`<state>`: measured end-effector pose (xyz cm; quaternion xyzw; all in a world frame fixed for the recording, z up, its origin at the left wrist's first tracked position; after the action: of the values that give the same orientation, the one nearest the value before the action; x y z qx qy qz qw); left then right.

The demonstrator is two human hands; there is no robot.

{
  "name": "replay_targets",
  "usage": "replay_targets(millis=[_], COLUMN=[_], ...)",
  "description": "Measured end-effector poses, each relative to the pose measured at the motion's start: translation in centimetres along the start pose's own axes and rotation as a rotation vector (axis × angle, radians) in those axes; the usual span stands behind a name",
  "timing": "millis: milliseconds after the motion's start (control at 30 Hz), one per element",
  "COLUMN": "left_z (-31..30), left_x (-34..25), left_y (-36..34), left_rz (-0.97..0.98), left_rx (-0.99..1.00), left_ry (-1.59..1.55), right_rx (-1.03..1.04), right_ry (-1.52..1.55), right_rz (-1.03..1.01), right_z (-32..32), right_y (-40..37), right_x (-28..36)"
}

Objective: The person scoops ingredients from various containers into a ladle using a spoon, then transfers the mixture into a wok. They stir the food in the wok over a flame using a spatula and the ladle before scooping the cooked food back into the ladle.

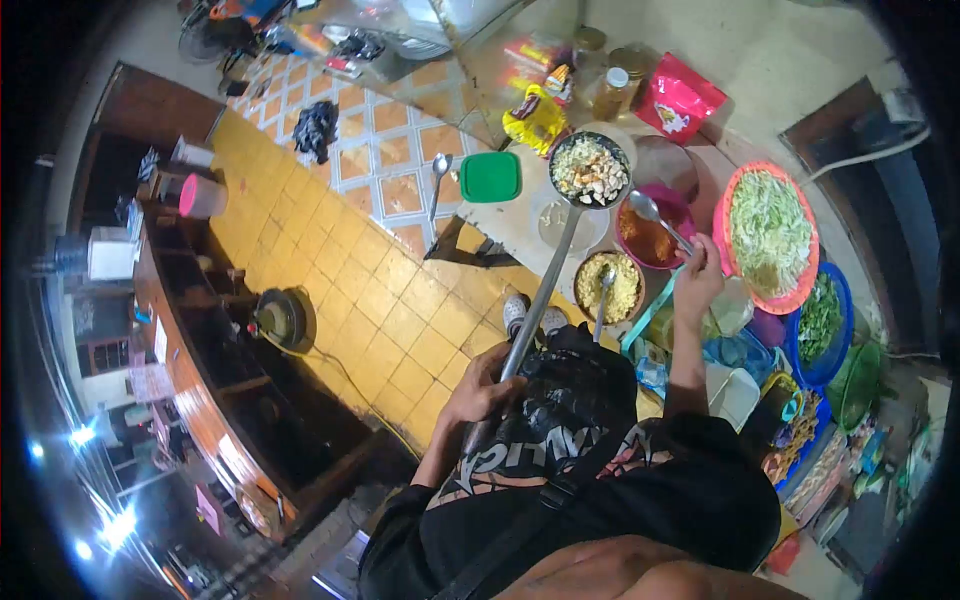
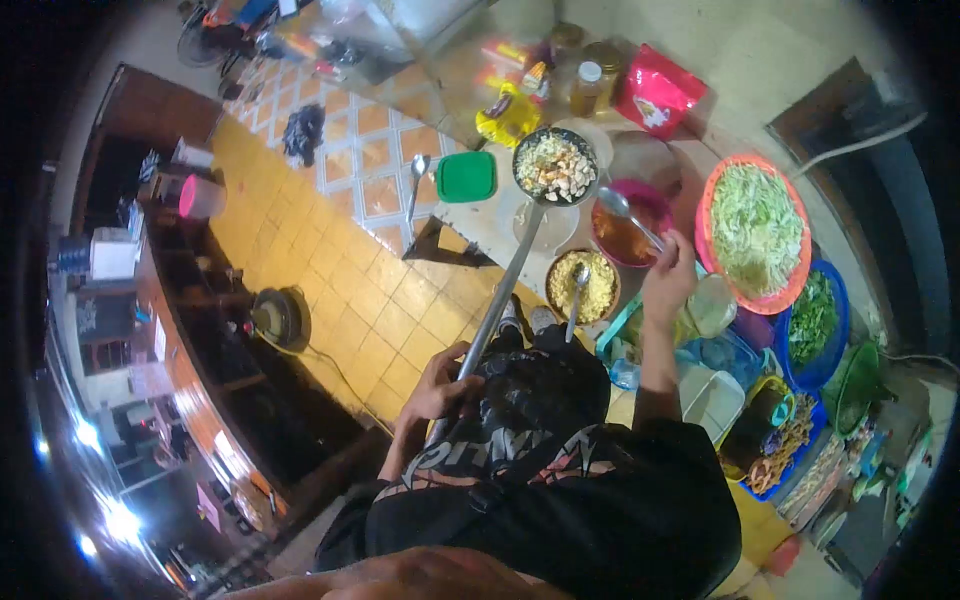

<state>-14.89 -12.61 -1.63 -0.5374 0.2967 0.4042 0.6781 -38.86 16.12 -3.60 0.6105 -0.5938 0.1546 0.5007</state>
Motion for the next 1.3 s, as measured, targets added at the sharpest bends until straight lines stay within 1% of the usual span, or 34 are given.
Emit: replay_targets(millis=[67, 100, 133, 200, 233, 267, 333, 367, 433, 500, 533, 567, 600, 667, 700, 733, 767, 800, 833, 867, 933, 967, 1000, 1033, 1067, 1133, 1167, 1200, 1233, 1267, 1300], left_z=[0.6, 0.8, 1.1, 1.4, 1.6, 1.8, 1.6, 1.5, 1.4, 1.3, 1.2, 0.8, 0.6, 0.7, 0.6, 0.6, 1.0, 0.2, 0.4, 0.3, 0.5, 0.4, 0.8, 0.5, 2.2, 4.0, 5.0, 5.7, 6.1, 6.9, 7.3], left_x=[0.5, 0.7, 0.9, 1.0, 1.0, 1.3, 2.8, 3.4, 4.3, 5.7, 6.8, 7.6, 8.7, 11.2, 12.9, 14.4, 15.7, 16.7, 17.7, 19.6, 24.2, 27.0, 29.0, 31.0, 33.0, 36.0, 37.4, 38.4, 39.0, 39.8, 40.8], left_y=[-0.6, -0.9, -1.4, -2.2, -2.7, -3.4, -4.9, -5.8, -7.7, -10.2, -11.6, -13.1, -15.0, -19.1, -21.2, -23.9, -26.2, -30.0, -33.0, -35.7, -39.8, -41.9, -43.6, -45.6, -47.3, -51.4, -53.2, -54.9, -56.6, -58.3, -60.2], left_rz=[-0.019, -0.019, -0.013, 0.003, 0.000, -0.005, 0.021, 0.044, 0.060, 0.087, 0.111, 0.129, 0.167, 0.226, 0.257, 0.302, 0.339, 0.331, 0.351, 0.416, 0.506, 0.500, 0.558, 0.569, 0.561, 0.627, 0.595, 0.552, 0.594, 0.608, 0.630], left_rx=[-0.056, -0.075, -0.096, -0.131, -0.122, -0.114, -0.143, -0.156, -0.200, -0.259, -0.304, -0.352, -0.413, -0.497, -0.557, -0.648, -0.664, -0.651, -0.726, -0.830, -0.996, -1.134, -1.227, -1.328, -1.431, -1.556, -1.671, -1.775, -1.827, -1.857, -1.948], left_ry=[-0.017, -0.027, -0.066, -0.111, -0.117, -0.123, -0.157, -0.184, -0.178, -0.177, -0.224, -0.279, -0.295, -0.396, -0.424, -0.457, -0.512, -0.590, -0.614, -0.649, -0.666, -0.611, -0.654, -0.722, -0.780, -0.823, -0.852, -0.884, -0.932, -0.946, -0.993], right_rx=[0.054, 0.070, 0.091, 0.217, 0.291, 0.300, 0.535, 0.546, 0.440, 0.443, 0.436, 0.492, 0.511, 0.869, 0.940, 0.873, 1.067, 1.280, 1.307, 1.324, 1.423, 1.452, 1.566, 1.694, 1.744, 2.012, 2.054, 2.217, 2.374, 2.393, 2.661], right_ry=[-0.021, -0.110, -0.104, -0.441, -0.546, -0.536, -0.512, -0.502, -0.539, -0.517, -0.506, -0.467, -0.418, -0.400, -0.303, -0.165, -0.198, -0.293, -0.182, -0.053, 0.037, 0.095, 0.169, 0.209, 0.242, 0.586, 0.601, 0.591, 0.574, 0.583, 0.365], right_rz=[0.191, 0.096, 0.091, -0.200, -0.223, -0.239, -0.065, -0.085, -0.242, -0.288, -0.309, -0.434, -0.488, -0.619, -0.602, -0.811, -0.725, -0.600, -0.734, -0.872, -1.194, -1.308, -1.286, -1.255, -1.339, -1.088, -1.134, -1.214, -1.284, -1.317, -1.539], right_z=[-0.8, -1.1, -1.2, 0.0, 0.9, 1.4, 3.5, 4.0, 3.8, 4.3, 4.8, 6.1, 7.1, 10.4, 12.2, 12.0, 12.2, 11.6, 11.4, 11.3, 10.1, 9.3, 8.7, 8.7, 7.4, 5.2, 4.1, 2.7, 1.0, -1.3, -4.6], right_y=[0.0, -0.1, -0.3, -1.1, -1.6, -1.8, -2.8, -3.2, -3.7, -4.7, -5.5, -6.4, -8.0, -13.6, -16.7, -20.7, -24.6, -29.8, -34.2, -39.1, -48.6, -52.6, -55.8, -59.3, -62.2, -67.9, -70.6, -73.8, -76.8, -79.3, -82.7], right_x=[0.1, 0.7, 0.2, 0.4, -0.9, -1.9, -3.9, -3.9, 1.0, 5.2, 7.0, 8.4, 10.1, 13.3, 14.4, 17.2, 20.1, 23.2, 25.5, 26.5, 29.0, 30.6, 31.7, 33.5, 34.1, 36.4, 37.1, 37.4, 37.8, 38.5, 37.5])
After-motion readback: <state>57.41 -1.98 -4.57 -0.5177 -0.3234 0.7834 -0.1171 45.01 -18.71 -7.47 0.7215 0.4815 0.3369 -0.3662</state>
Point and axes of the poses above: each hand's wrist, its own y-axis towards the middle knuckle, its own z-axis out of the palm, x = y × z, the point moved 7 cm from there along y, towards the middle knuckle, and after that the axes turned 2 degrees about -y, right-handed, at the moved point
